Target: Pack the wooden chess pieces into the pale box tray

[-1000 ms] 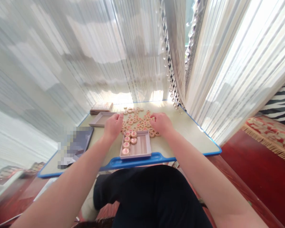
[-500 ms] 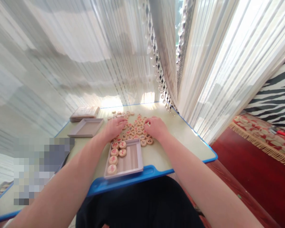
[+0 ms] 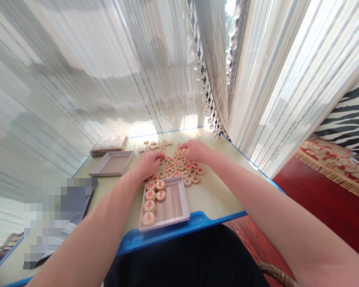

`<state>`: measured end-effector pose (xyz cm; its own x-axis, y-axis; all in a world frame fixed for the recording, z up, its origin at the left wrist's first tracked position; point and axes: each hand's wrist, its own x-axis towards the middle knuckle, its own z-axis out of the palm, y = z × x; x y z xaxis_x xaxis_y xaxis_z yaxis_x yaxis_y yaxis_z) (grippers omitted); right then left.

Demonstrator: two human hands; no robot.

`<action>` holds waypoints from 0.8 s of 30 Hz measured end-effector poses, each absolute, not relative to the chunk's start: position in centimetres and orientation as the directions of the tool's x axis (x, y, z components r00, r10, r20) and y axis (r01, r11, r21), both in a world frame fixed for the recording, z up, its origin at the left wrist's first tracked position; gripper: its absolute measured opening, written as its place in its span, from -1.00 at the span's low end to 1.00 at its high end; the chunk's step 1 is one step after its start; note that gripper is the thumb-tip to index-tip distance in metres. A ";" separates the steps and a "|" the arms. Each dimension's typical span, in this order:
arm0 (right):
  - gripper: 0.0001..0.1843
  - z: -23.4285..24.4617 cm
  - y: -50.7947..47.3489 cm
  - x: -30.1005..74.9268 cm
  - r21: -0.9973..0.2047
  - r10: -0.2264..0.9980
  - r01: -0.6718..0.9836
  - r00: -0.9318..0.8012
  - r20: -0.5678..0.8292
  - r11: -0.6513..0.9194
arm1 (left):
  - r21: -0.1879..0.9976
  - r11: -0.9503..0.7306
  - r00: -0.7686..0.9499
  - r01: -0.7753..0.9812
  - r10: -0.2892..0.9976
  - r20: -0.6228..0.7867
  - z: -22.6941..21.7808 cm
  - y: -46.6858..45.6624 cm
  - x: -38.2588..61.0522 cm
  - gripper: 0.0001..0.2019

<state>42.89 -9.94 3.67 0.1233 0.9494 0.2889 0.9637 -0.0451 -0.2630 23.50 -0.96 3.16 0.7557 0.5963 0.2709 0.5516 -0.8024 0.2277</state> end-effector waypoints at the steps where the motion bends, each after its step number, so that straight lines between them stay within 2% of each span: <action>1: -0.69 3.7 -9.4 43.0 -0.254 0.949 0.967 0.094 0.302 -0.015 | 0.215 -0.801 0.753 0.559 0.599 0.272 3.2 -1.0 23.6 -0.64; 4: -0.69 2.9 -8.5 42.8 -0.248 0.924 0.967 0.050 0.378 0.049 | 0.187 -0.796 0.753 0.575 0.605 0.259 3.4 -1.0 23.8 -0.64; 9: -0.66 1.6 -9.2 42.5 -0.267 0.956 0.959 -0.016 0.294 0.098 | 0.217 -0.810 0.784 0.545 0.584 0.210 3.7 -1.1 23.6 -0.63; 14: -0.67 1.8 -9.9 42.6 -0.271 0.942 0.954 -0.029 0.333 0.126 | 0.238 -0.820 0.800 0.520 0.565 0.200 3.6 -0.9 23.3 -0.59; 17: -0.64 1.9 -9.9 42.3 -0.323 0.946 0.942 0.023 0.325 0.088 | 0.265 -0.804 0.785 0.532 0.586 0.202 3.4 -0.8 23.2 -0.60; 20: -0.51 1.8 -9.8 42.2 -0.363 0.939 0.932 0.105 0.327 0.022 | 0.318 -0.773 0.760 0.548 0.619 0.196 3.2 -0.9 23.1 -0.59; 22: -0.46 1.6 -9.6 42.4 -0.351 0.932 0.936 0.142 0.333 -0.018 | 0.341 -0.753 0.741 0.562 0.642 0.197 3.1 -0.8 23.0 -0.58; 24: -0.52 1.5 -9.4 42.9 -0.322 0.936 0.945 0.157 0.314 -0.050 | 0.347 -0.733 0.712 0.585 0.669 0.213 3.1 -0.7 23.0 -0.57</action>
